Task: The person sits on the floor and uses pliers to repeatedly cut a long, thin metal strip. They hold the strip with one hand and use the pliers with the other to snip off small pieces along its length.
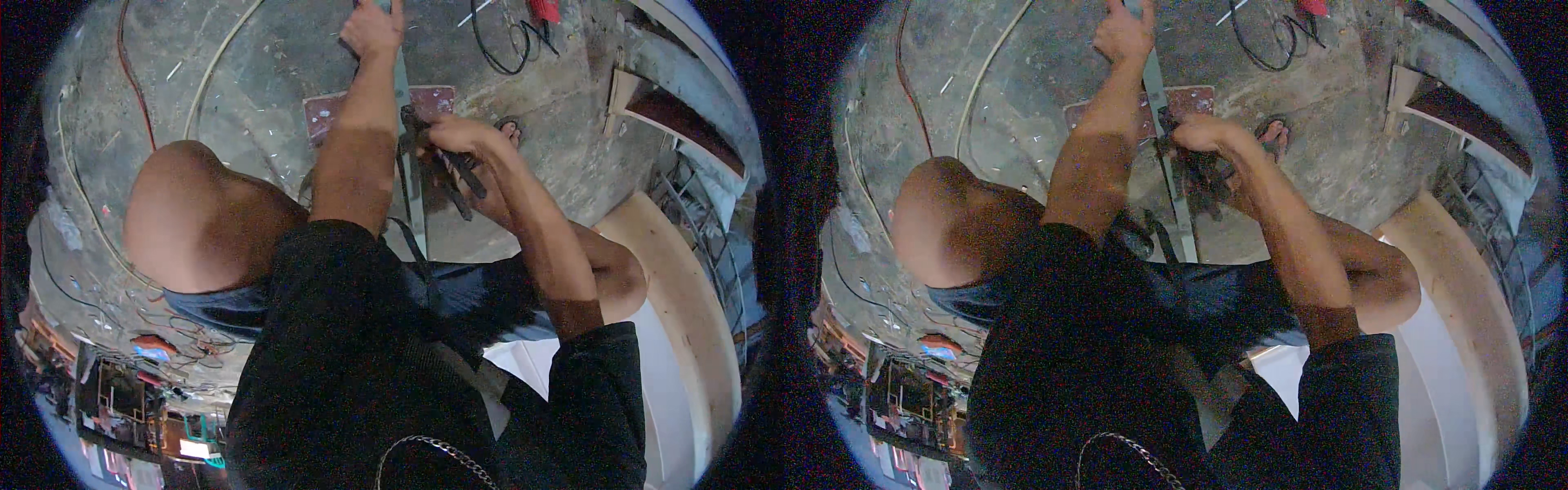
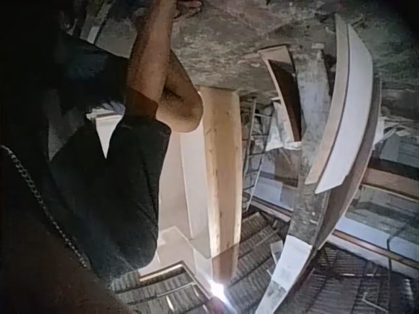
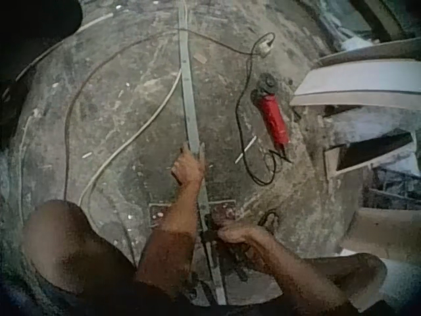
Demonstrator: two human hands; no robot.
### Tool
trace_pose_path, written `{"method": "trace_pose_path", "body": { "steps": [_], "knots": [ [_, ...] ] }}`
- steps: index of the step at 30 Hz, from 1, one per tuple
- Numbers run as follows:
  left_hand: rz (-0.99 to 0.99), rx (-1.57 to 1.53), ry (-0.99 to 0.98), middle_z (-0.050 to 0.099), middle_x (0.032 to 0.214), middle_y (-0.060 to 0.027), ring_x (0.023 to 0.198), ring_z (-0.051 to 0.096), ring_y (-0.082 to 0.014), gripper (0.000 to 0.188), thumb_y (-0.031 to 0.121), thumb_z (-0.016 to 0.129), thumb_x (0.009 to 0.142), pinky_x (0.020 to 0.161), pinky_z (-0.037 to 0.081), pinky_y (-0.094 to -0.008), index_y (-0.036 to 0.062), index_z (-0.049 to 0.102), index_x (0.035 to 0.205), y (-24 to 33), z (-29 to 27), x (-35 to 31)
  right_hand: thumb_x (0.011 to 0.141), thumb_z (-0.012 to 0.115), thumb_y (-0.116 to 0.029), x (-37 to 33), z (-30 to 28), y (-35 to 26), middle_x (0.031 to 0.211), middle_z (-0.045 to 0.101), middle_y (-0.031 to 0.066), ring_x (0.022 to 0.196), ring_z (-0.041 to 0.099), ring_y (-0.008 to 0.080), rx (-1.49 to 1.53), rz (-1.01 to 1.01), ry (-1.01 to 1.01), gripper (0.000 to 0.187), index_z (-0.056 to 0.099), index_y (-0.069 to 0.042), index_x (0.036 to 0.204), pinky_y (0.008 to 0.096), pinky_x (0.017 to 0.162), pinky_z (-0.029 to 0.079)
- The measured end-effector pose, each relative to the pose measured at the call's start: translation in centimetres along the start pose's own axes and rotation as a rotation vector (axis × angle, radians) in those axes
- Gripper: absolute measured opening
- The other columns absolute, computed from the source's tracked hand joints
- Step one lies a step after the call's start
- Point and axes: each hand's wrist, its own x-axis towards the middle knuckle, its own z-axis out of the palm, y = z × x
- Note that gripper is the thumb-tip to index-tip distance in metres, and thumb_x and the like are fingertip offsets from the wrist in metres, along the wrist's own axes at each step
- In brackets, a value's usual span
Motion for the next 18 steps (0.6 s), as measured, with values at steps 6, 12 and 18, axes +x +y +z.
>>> {"method": "trace_pose_path", "body": {
  "steps": [6,12,18],
  "knots": [
    [0.078,-0.117,-0.100,0.067,0.091,-0.0194,0.078,0.067,-0.0351,0.065,0.058,0.041,0.091,0.068,0.052,-0.0459,0.0054,0.050,0.128,2.2,0.4,-1.0,0.076,0.055,-0.025,7.8,1.0,6.2,0.089,0.069,0.0179,0.078,0.065,0.0304,-0.296,-0.173,0.103,0.032,0.069,-0.002,0.093,0.0430,0.070,0.049],
    [0.033,-0.105,-0.084,0.066,0.100,-0.0209,0.088,0.065,-0.0352,0.061,0.050,0.047,0.092,0.075,0.050,-0.0451,0.0064,0.045,0.135,-1.4,-0.8,0.2,0.084,0.045,-0.018,3.9,0.2,-2.3,0.078,0.066,0.0177,0.064,0.064,0.0276,-0.229,0.125,0.130,0.029,0.064,0.004,0.082,0.0426,0.057,0.051],
    [0.193,-0.128,-0.251,0.065,0.099,-0.0188,0.091,0.063,-0.0363,0.062,0.052,0.046,0.091,0.078,0.048,-0.0478,0.0104,0.040,0.136,-0.5,1.1,-0.7,0.084,0.049,-0.019,4.6,0.7,1.5,0.070,0.064,0.0143,0.052,0.060,0.0251,0.062,0.241,0.195,0.024,0.062,0.001,0.079,0.0405,0.049,0.050]
  ]
}}
